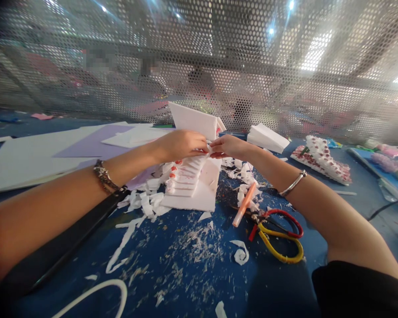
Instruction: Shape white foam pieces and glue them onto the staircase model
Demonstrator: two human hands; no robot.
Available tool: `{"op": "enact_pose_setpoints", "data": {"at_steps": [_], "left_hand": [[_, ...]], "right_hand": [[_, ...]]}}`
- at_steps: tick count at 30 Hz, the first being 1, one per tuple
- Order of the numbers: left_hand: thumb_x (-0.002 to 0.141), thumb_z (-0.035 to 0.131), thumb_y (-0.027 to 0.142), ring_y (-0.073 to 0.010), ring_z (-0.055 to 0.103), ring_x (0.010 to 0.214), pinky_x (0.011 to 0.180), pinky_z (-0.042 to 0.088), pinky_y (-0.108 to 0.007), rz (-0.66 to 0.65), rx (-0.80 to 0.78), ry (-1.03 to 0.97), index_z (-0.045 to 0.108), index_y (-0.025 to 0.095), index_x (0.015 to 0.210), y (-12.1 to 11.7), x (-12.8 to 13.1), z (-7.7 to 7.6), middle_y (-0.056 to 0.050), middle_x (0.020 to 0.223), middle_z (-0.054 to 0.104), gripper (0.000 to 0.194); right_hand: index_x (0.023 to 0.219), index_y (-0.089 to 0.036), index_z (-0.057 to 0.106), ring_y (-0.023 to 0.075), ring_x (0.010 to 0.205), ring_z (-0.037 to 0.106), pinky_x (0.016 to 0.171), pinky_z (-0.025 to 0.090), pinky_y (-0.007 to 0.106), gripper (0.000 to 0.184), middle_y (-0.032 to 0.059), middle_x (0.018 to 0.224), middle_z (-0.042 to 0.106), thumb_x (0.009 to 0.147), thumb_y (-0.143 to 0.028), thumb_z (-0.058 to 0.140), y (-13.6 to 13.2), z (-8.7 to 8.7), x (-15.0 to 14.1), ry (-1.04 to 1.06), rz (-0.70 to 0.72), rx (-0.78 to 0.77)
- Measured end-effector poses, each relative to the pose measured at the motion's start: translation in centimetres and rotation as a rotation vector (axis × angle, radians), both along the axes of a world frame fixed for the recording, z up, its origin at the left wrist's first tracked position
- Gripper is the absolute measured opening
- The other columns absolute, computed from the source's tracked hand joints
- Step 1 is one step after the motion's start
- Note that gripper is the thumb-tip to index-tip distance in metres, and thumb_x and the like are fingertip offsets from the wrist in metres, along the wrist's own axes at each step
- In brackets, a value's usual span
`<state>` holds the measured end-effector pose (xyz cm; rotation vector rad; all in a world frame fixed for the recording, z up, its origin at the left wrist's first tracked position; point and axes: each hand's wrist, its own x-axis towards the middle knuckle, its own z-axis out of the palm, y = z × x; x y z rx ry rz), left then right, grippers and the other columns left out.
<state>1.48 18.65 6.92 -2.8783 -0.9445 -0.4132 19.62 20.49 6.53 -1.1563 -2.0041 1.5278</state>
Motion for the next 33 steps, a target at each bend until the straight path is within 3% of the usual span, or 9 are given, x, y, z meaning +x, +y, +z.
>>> {"op": "enact_pose_setpoints", "data": {"at_steps": [21, 33], "left_hand": [[0.078, 0.049, 0.024, -0.0177, 0.054, 0.079, 0.073, 0.034, -0.027, -0.023, -0.002, 0.002, 0.065, 0.019, 0.077, -0.26, 0.24, 0.07, -0.005, 0.076, 0.06, 0.017], [0.084, 0.043, 0.025, -0.0158, 0.053, 0.081, 0.076, 0.036, -0.026, -0.061, 0.068, 0.101, 0.064, 0.015, 0.084, -0.07, 0.03, 0.1, -0.005, 0.08, 0.061, 0.024]], "right_hand": [[0.074, -0.014, 0.065, 0.0069, 0.066, 0.057, 0.074, 0.048, 0.021, 0.018, 0.0041, 0.079, 0.064, 0.077, -0.006, 0.049, -0.05, -0.06, -0.31, -0.011, -0.026, 0.025], [0.072, -0.015, 0.065, 0.0068, 0.065, 0.057, 0.072, 0.047, 0.02, 0.019, 0.0033, 0.077, 0.064, 0.076, -0.005, 0.05, -0.39, 0.11, -0.48, -0.008, -0.048, 0.013]]}}
